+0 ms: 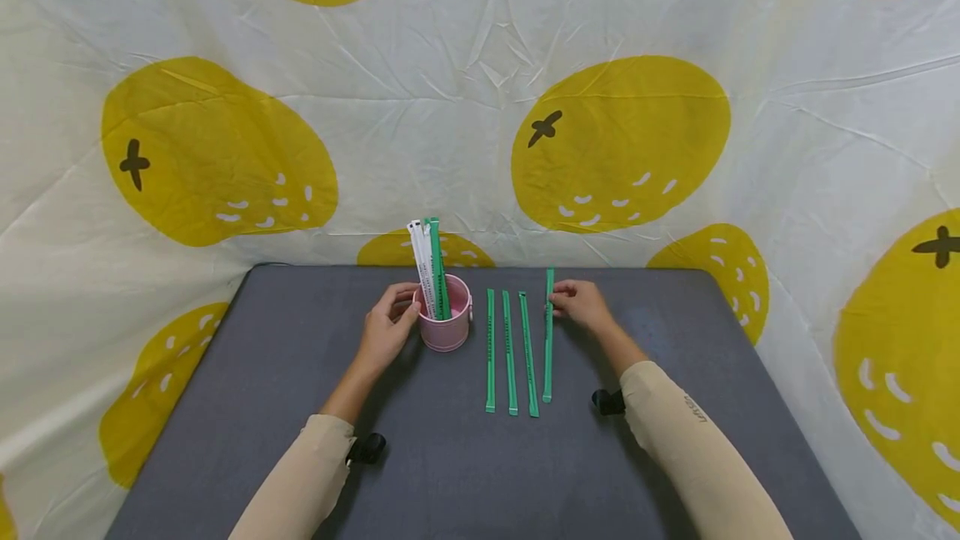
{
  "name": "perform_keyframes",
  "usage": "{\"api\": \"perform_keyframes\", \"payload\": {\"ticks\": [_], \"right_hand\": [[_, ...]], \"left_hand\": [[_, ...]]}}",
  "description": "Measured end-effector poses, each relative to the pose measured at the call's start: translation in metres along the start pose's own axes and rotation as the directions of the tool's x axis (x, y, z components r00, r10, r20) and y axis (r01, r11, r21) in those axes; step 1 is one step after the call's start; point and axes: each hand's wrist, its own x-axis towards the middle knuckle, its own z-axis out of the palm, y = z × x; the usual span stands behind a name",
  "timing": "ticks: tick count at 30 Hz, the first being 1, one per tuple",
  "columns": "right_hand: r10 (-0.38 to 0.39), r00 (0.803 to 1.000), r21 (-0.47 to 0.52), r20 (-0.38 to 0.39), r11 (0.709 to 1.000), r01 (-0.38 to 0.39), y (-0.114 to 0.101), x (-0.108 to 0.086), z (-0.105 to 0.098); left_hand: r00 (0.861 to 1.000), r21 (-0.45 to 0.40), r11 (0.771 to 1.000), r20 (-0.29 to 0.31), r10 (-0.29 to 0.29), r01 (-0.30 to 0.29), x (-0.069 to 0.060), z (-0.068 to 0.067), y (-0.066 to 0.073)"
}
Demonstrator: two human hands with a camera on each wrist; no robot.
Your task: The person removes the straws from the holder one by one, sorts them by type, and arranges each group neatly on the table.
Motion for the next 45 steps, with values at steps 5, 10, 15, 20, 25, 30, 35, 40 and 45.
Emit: {"api": "perform_keyframes", "payload": {"ticks": [5, 10, 15, 20, 25, 30, 35, 40, 45], "right_hand": [[0.009, 1.0, -0.018, 0.006, 1.0, -0.008, 0.004, 0.001, 0.005], [0.029, 1.0, -0.033, 0.003, 0.999, -0.029, 0.006, 0.003, 0.008], [0.058, 0.998, -0.063, 0.025, 0.996, -0.056, 0.009, 0.004, 0.011], [0.092, 0.994, -0.093, 0.056, 0.992, -0.087, 0.012, 0.003, 0.012], [0.079, 0.997, -0.108, 0.026, 0.991, -0.075, 0.012, 0.0, 0.014], [0.056, 0.998, -0.16, -0.001, 0.986, -0.056, 0.008, -0.006, 0.016], [0.04, 0.999, -0.188, -0.025, 0.981, -0.044, 0.006, -0.011, 0.018], [0.031, 0.997, -0.233, -0.066, 0.971, -0.045, 0.006, -0.012, 0.02], [0.039, 0.995, -0.276, -0.088, 0.959, -0.062, 0.003, -0.012, 0.021]], "left_hand": [[1.0, 0.004, 1.0, -0.009, -0.006, 0.007, 0.006, 0.002, -0.023], [1.0, -0.015, 1.0, -0.03, 0.0, 0.0, 0.007, 0.004, -0.035], [0.999, -0.025, 1.0, -0.043, 0.013, -0.015, 0.007, 0.004, -0.035], [0.999, -0.017, 1.0, -0.047, 0.024, -0.025, 0.006, 0.004, -0.033], [0.999, -0.009, 1.0, -0.042, 0.023, -0.024, 0.006, 0.004, -0.033], [0.999, -0.021, 1.0, -0.045, 0.022, -0.023, 0.006, 0.004, -0.034], [0.999, -0.022, 1.0, -0.036, 0.009, -0.01, 0.006, 0.004, -0.035], [1.0, -0.011, 1.0, -0.014, 0.001, -0.001, 0.006, 0.003, -0.032], [1.0, -0.01, 1.0, -0.008, 0.002, -0.002, 0.001, 0.001, -0.011]]}}
